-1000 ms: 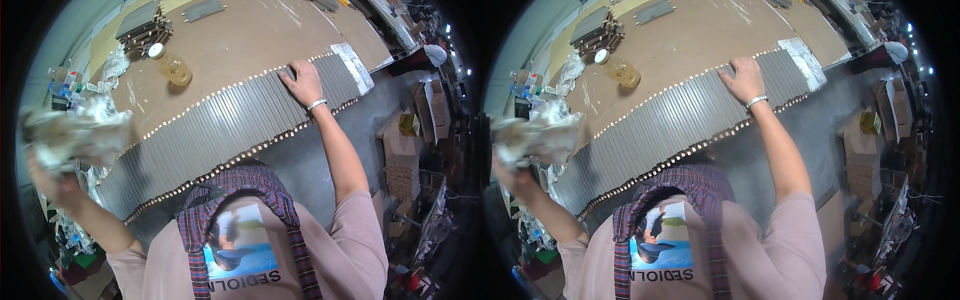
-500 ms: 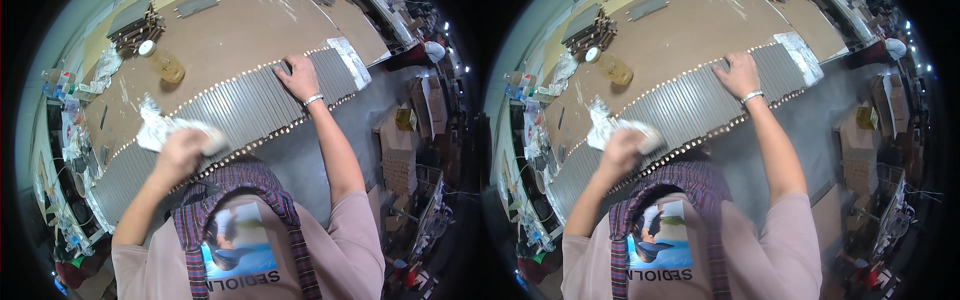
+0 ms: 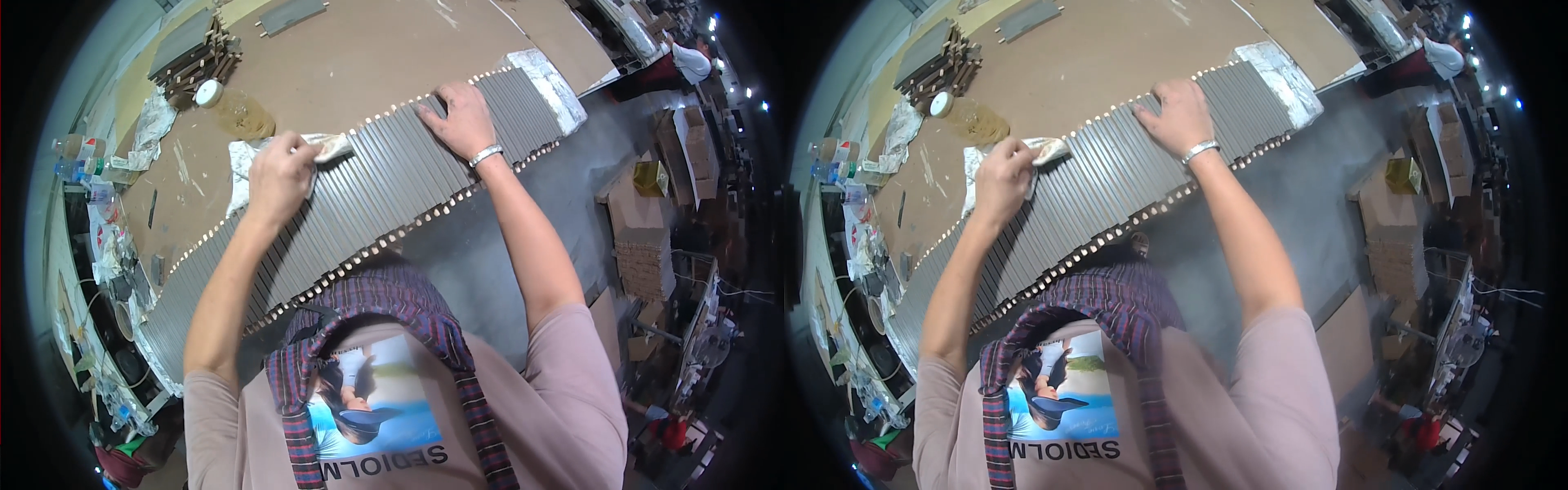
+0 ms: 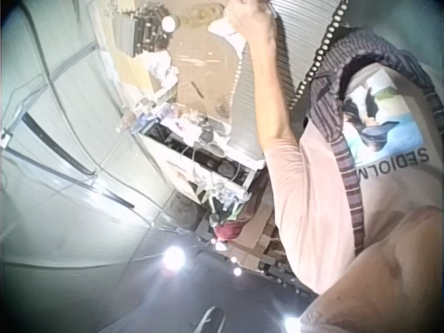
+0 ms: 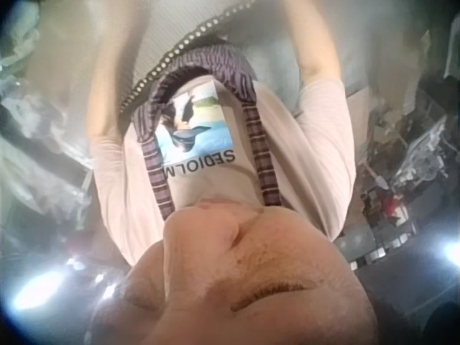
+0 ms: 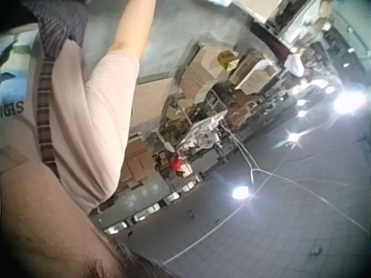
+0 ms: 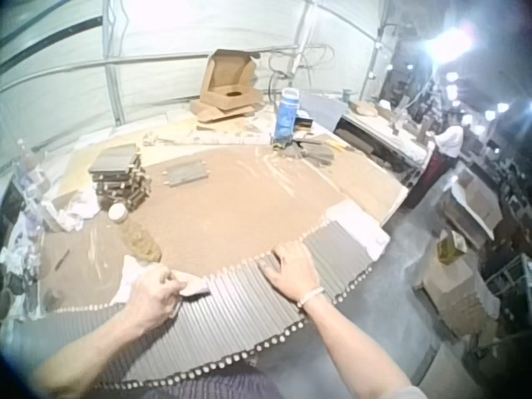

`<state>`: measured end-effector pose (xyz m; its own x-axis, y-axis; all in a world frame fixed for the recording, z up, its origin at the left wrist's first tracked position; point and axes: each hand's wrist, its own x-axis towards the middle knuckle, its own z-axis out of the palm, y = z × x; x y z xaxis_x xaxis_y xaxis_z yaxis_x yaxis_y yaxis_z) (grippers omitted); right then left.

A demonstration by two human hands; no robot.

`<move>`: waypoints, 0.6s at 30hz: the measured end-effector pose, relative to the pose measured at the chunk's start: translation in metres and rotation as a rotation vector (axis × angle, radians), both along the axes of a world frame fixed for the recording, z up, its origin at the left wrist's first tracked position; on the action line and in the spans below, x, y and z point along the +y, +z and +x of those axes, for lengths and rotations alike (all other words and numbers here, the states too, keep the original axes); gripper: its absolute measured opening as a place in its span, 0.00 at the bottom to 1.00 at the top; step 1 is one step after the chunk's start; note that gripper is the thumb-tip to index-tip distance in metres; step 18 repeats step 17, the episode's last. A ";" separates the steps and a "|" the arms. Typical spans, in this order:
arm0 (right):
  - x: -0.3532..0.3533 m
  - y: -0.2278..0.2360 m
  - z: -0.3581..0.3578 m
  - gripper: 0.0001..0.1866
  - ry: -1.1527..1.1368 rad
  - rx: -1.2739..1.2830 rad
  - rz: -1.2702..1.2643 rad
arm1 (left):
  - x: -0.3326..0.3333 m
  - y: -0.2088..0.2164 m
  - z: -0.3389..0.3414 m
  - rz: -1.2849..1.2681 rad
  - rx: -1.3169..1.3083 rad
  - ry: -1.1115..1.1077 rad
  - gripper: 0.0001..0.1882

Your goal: The person wipes a row of long wood sticks arranged on a work surface with a cloth, frequently applying liquid from a bottle to the cloth.

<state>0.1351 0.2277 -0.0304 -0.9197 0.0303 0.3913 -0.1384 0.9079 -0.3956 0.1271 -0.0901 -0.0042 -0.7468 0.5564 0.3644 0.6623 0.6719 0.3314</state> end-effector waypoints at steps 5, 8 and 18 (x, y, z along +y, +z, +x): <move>0.000 0.006 0.003 0.19 0.017 -0.004 -0.006 | 0.006 -0.008 0.048 0.045 -0.009 -0.250 0.12; -0.005 0.008 0.002 0.20 0.002 -0.025 -0.014 | -0.024 -0.007 -0.022 -0.034 0.029 0.137 0.08; 0.003 -0.002 -0.003 0.22 -0.005 -0.090 -0.001 | -0.028 -0.011 -0.005 -0.120 -0.006 0.141 0.16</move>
